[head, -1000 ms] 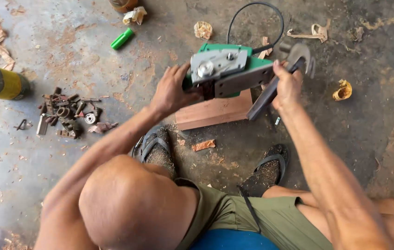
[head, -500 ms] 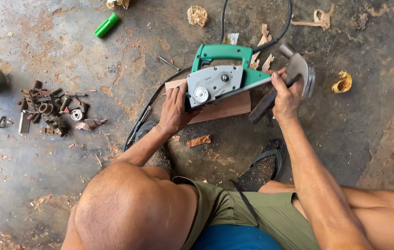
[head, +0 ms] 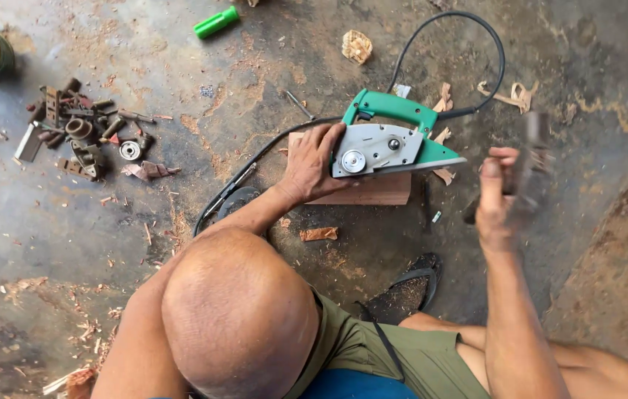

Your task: The person sits on the workshop floor repairing a green electric wood planer. They hammer a metal plate onto a wooden block, fit the motor armature into the housing, align the base plate on the planer body, tap it with a hammer, then pick up a screw and continue fitting the cover plate by hand.

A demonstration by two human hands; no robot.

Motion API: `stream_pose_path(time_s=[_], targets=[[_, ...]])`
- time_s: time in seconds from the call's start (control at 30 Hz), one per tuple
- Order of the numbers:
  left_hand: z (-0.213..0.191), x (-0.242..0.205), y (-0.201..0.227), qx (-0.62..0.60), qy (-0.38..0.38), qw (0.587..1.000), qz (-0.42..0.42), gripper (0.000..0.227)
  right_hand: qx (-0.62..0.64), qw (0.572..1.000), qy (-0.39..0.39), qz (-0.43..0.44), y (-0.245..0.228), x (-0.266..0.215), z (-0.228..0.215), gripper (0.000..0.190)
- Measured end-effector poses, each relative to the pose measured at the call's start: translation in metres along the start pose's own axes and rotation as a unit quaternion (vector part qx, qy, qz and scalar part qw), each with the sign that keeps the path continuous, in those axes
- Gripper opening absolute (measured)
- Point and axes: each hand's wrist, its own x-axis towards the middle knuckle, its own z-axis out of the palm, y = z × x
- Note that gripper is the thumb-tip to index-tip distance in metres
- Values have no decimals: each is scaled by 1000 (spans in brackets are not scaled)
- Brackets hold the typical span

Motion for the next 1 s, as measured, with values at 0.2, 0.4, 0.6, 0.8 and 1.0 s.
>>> stream_pose_path(time_s=[0.2,0.4,0.6,0.8,1.0], targets=[[-5,6,13,-52,-1,998,-33,114,210,972,-95,-50,-85,9,58,25],[5,-8,23,-15,14,1000,12,108,316,923,-213,-56,-132,19,109,36],[1,-3,22,-26,35,999,-18,102,267,922,-270,-75,-130,7,128,39],[-8,-2,31,-16,5,1000,-18,103,237,927,-287,-52,-116,4,126,38],[6,-10,14,-65,47,996,29,88,45,958,-249,-133,-93,-3,133,30]])
